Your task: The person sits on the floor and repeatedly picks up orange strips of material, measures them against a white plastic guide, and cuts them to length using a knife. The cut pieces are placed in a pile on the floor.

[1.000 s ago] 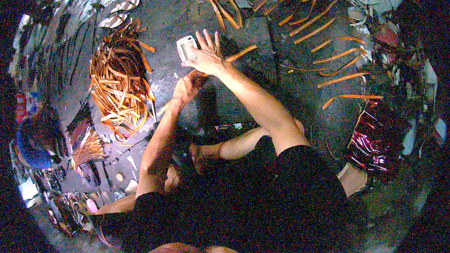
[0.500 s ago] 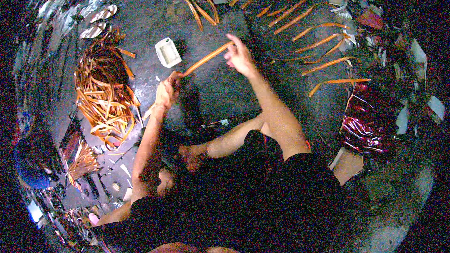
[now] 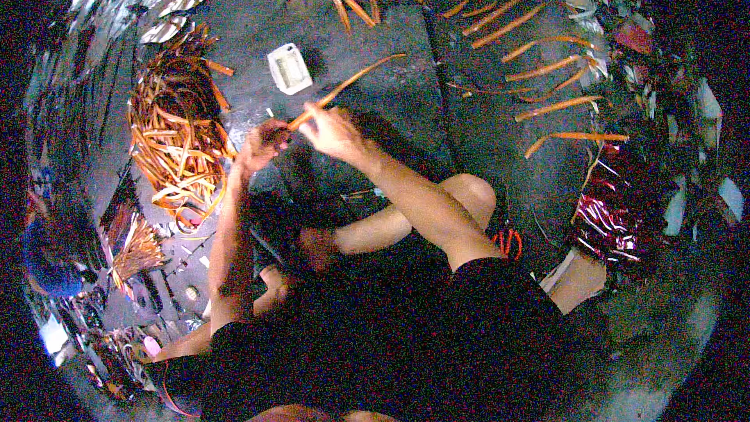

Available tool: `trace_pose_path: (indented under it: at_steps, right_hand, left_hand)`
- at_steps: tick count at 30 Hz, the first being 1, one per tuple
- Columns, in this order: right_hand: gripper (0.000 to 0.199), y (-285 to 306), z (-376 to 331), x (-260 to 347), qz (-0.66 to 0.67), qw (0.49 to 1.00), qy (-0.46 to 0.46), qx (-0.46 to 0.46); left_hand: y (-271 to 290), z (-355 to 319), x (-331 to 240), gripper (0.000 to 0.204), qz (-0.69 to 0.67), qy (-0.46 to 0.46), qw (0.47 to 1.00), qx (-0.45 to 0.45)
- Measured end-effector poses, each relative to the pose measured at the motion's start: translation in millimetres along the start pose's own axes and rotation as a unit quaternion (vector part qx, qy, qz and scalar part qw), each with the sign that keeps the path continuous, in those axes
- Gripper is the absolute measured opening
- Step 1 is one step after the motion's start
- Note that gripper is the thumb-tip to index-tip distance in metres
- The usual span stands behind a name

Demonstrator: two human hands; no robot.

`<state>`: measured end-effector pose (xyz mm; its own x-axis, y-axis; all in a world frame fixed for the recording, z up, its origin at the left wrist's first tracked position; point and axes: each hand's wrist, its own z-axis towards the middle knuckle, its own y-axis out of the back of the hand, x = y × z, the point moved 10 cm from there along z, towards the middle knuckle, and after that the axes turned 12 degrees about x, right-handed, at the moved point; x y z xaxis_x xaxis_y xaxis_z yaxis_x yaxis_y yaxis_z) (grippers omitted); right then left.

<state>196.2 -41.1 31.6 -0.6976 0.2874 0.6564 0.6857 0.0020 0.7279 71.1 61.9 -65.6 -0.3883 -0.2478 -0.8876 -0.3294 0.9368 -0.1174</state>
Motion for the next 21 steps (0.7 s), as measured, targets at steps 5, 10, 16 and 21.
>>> trace_pose_path:
  at_steps: [5,10,16,21]
  right_hand:
    - [0.043,72,27,18,-0.076,0.989,0.036,-0.118]
    - [0.043,37,69,28,-0.265,0.961,0.073,-0.043]
    - [0.031,92,40,3,-0.052,0.983,0.091,-0.150]
    - [0.046,103,-7,-109,0.244,0.964,-0.096,-0.053]
  left_hand:
    - [-42,13,-53,0.018,0.196,-0.123,0.971,-0.055]
    - [-45,30,-53,0.018,0.246,-0.105,0.960,-0.082]
    - [-58,41,-64,0.018,0.256,-0.095,0.955,-0.114]
    - [-70,53,-80,0.017,0.296,-0.112,0.936,-0.151]
